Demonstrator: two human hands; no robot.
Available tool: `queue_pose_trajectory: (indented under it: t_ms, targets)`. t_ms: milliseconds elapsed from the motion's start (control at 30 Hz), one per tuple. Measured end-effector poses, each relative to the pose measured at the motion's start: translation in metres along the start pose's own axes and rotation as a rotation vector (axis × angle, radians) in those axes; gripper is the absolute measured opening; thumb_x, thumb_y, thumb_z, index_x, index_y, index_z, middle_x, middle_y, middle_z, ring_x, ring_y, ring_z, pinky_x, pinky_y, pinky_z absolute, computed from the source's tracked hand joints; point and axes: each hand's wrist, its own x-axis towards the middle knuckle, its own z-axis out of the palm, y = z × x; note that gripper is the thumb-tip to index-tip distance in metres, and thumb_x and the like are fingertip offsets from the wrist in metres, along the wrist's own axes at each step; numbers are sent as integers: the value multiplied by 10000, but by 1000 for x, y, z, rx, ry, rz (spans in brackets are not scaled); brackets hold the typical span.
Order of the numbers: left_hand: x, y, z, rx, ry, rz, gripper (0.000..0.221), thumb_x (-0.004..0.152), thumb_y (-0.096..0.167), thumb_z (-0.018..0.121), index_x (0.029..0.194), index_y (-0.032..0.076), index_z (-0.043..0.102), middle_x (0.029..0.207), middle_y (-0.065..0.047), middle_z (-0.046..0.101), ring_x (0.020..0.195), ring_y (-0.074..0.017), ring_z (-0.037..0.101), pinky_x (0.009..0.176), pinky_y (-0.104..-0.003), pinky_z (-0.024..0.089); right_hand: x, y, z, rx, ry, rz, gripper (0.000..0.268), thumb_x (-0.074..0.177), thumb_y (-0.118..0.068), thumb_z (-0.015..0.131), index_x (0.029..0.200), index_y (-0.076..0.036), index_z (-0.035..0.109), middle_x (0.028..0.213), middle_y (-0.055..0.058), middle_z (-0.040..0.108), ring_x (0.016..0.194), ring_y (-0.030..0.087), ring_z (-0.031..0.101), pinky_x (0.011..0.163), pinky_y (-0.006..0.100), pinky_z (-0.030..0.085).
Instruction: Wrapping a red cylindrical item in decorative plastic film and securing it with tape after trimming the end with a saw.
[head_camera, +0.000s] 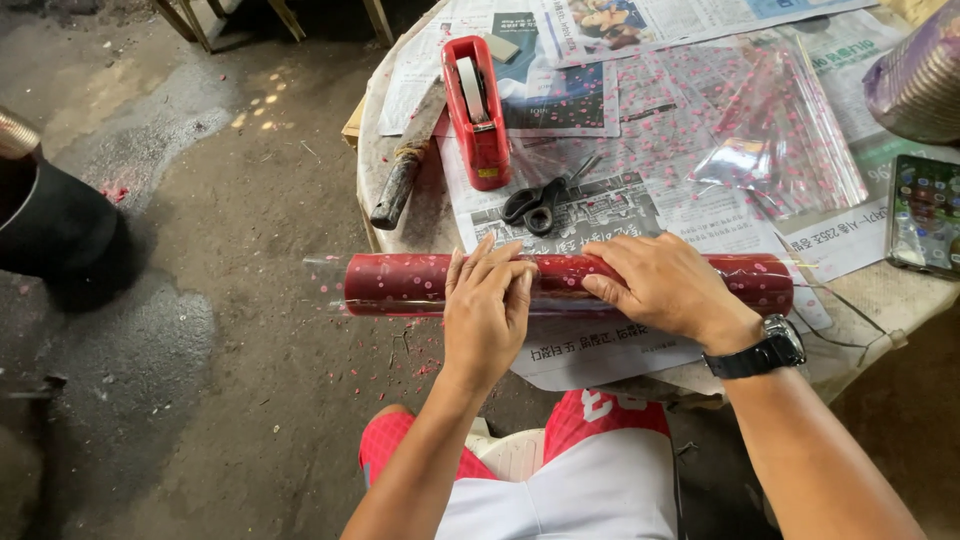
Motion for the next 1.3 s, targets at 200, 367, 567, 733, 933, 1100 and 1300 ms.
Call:
queue_pose_trajectory:
  t_ms: [200, 367, 567, 733, 933, 1100, 1300]
  targets:
    - [-2, -3, 4, 110, 64, 67, 124, 801, 240, 572, 908, 179, 559, 1045, -25, 590, 1119, -249, 475, 994, -414, 239, -1, -3, -2, 8, -20, -1, 606, 835, -579, 174, 1194, -184, 461, 892, 53, 603, 832, 193, 603, 737, 347, 418]
    - [-1, -12, 7, 140, 16, 102, 174, 786, 290, 595, 908, 182, 532, 1048, -19, 584, 1112, -228, 478, 986, -402, 239, 0, -1, -1, -3, -18, -10, 595, 842, -569, 176, 1191, -178, 459, 905, 61, 600, 836, 203, 602, 742, 356, 420]
    - [3, -16, -1, 129, -113, 100, 327, 702, 353, 664, 940, 185, 515, 1052, -10, 568, 1107, -212, 465, 982, -402, 236, 0, -3, -2, 5, -11, 14, 577, 836, -564, 193, 1176, -194, 477, 907, 52, 611, 838, 205, 607, 746, 359, 415]
    - [13, -20, 7, 66, -6, 61, 151, 761, 358, 619, 750, 224, 552, 799, 61, 592, 899, -159, 555, 876, -344, 324, -1, -4, 0, -5, -16, 1, 581, 838, -568, 198, 1177, -184, 472, 894, 48, 599, 820, 200, 601, 733, 348, 418]
    - [23, -19, 6, 98, -25, -5, 117, 746, 313, 618, 697, 249, 534, 673, 85, 550, 776, -136, 561, 797, -331, 362, -3, -4, -1, 0, 2, 0, 560, 837, -560, 221, 1178, -190, 468, 936, 56, 598, 854, 211, 597, 738, 362, 417]
    - [35, -14, 1, 148, -127, -84, 133, 734, 247, 600, 781, 200, 484, 697, 11, 553, 773, -223, 569, 738, -377, 384, -5, -5, 2, -20, -5, -7, 592, 831, -576, 195, 1197, -191, 456, 983, 49, 591, 891, 186, 590, 749, 347, 407]
    - [21, 0, -17, 137, -77, 106, 137, 831, 272, 503, 936, 189, 534, 917, -24, 572, 952, -237, 535, 868, -428, 350, -13, -7, 5, -18, 2, 7, 630, 819, -599, 166, 1223, -195, 430, 1041, 56, 571, 947, 188, 566, 768, 353, 393]
